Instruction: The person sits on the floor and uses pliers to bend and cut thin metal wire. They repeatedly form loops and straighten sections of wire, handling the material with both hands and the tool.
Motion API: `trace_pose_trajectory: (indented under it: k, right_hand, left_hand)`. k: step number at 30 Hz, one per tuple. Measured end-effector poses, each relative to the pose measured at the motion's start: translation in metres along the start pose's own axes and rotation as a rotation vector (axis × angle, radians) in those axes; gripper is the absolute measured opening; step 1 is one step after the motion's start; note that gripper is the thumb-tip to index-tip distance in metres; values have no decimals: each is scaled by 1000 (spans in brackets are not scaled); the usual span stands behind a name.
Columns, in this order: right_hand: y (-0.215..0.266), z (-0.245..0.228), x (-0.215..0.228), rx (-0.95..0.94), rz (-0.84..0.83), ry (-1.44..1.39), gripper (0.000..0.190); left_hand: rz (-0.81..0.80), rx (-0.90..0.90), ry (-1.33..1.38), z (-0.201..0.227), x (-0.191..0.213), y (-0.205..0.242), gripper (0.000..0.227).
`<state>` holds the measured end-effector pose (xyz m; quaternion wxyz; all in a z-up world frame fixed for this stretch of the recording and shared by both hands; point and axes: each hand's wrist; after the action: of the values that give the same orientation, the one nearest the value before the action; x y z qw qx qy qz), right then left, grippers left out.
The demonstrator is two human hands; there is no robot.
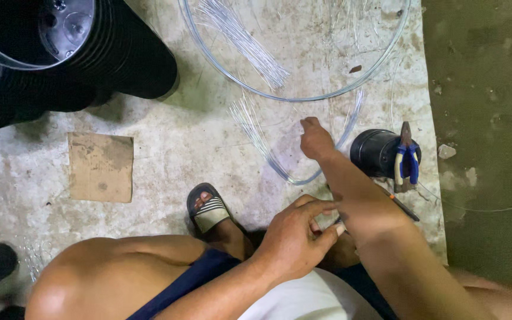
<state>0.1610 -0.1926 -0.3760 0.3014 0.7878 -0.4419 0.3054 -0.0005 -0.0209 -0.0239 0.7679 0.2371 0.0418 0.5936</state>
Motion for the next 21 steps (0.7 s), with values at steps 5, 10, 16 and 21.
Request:
trace_pose_trajectory:
  k: [5, 10, 16, 21]
  right_hand:
    - [4, -22, 25, -100, 63, -29, 25]
    - [23, -47, 53, -294, 63, -144, 21]
    - [71, -10, 42, -312, 114, -283, 15]
    - [111, 40, 3, -449, 51, -816, 9]
  left_hand:
    - [13, -16, -3, -3, 1, -2, 38]
    - [23, -30, -10, -7, 0, -3, 37]
    - [-6, -39, -48, -13, -4, -1, 39]
    - [-41, -33, -75, -19, -9, 5, 39]
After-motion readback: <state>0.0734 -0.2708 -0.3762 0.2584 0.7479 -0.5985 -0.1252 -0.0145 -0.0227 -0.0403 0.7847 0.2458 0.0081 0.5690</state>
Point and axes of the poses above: each hand's wrist, its own y-axis away from the middle knuckle, its own x-axis out of the back of the hand, z = x × y, and after that the axes turned 9 degrees about -y, right-handed
